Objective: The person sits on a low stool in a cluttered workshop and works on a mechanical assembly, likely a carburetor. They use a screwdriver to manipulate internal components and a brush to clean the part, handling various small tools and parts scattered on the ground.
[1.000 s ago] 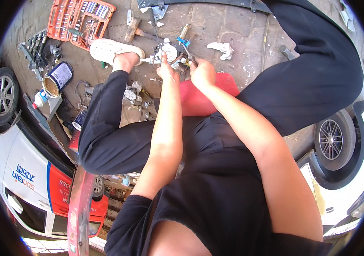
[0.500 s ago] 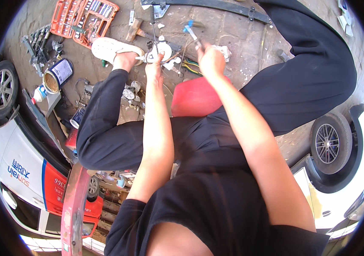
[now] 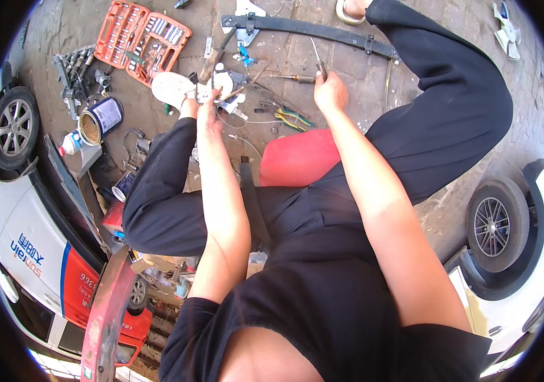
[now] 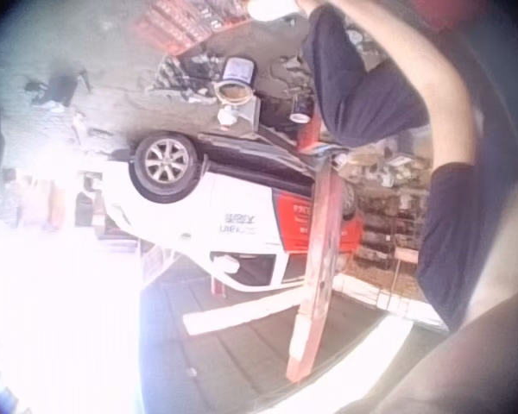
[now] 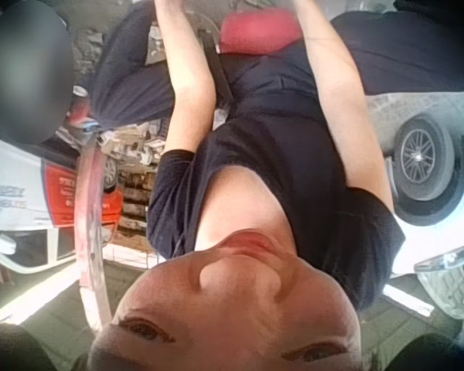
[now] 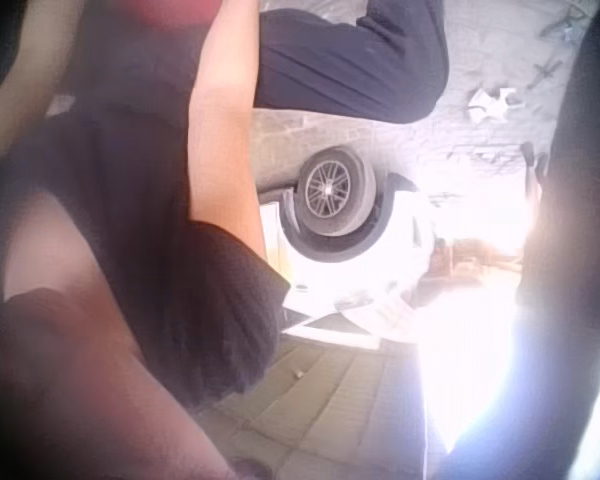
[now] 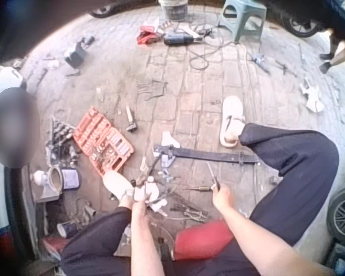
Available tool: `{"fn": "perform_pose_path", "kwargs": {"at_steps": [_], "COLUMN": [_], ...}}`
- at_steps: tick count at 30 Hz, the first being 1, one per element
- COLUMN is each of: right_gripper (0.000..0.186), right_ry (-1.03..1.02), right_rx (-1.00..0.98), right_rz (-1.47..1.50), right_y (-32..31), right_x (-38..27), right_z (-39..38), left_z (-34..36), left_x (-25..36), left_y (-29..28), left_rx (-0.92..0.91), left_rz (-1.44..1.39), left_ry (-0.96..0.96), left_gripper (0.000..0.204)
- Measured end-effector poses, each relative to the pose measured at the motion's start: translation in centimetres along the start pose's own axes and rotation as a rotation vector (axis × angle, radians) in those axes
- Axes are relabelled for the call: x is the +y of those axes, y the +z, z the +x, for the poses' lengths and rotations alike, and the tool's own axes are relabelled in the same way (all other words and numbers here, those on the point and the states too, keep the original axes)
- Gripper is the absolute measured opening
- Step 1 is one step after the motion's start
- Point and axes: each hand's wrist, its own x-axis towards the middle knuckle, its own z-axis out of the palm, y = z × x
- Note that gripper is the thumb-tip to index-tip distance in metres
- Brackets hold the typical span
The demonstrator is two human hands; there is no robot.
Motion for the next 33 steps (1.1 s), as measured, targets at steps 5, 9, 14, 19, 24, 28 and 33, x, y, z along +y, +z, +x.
{"fn": "perform_pose_path", "kwargs": {"at_steps": [5, 9, 14, 19, 24, 28, 33], "right_gripper": [0.033, 0.040, 0.032, 0.021, 0.022, 0.043, 0.050], "right_ry": [-0.021, -0.239, -0.515, -0.607, -0.620, -0.477, -0.201], "right_rx": [0.146, 0.066, -0.069, -0.177, -0.253, 0.205, 0.007], "right_rz": [-0.424, -0.286, -0.422, -0.597, -0.485, -0.325, -0.393], "right_y": [1.1, 1.9, 4.3, 4.4, 2.2, 1.4, -1.0], "right_x": [0.9, -0.4, -2.2, -2.1, -3.4, -3.6, -1.1], "right_z": [-0.4, 0.3, 4.6, 8.2, 7.4, 9.9, 14.0], "left_z": [-1.5, -3.4, -1.1, -2.8, 0.3, 2.3, 3.0], "left_x": [2.4, 5.2, 7.0, 10.5, 11.0, 9.6, 7.8], "left_y": [1.7, 4.3, 5.4, 9.6, 11.2, 12.2, 12.0], "left_rx": [-0.055, -0.130, -0.163, -0.060, -0.195, -0.292, -0.315], "left_rz": [-0.079, -0.024, -0.070, 0.097, 0.071, 0.059, 0.070], "left_ry": [-0.042, 0.078, 0.128, 0.185, 0.203, 0.246, 0.253], "left_gripper": [0.033, 0.036, 0.045, 0.045, 0.039, 0.041, 0.039]}}
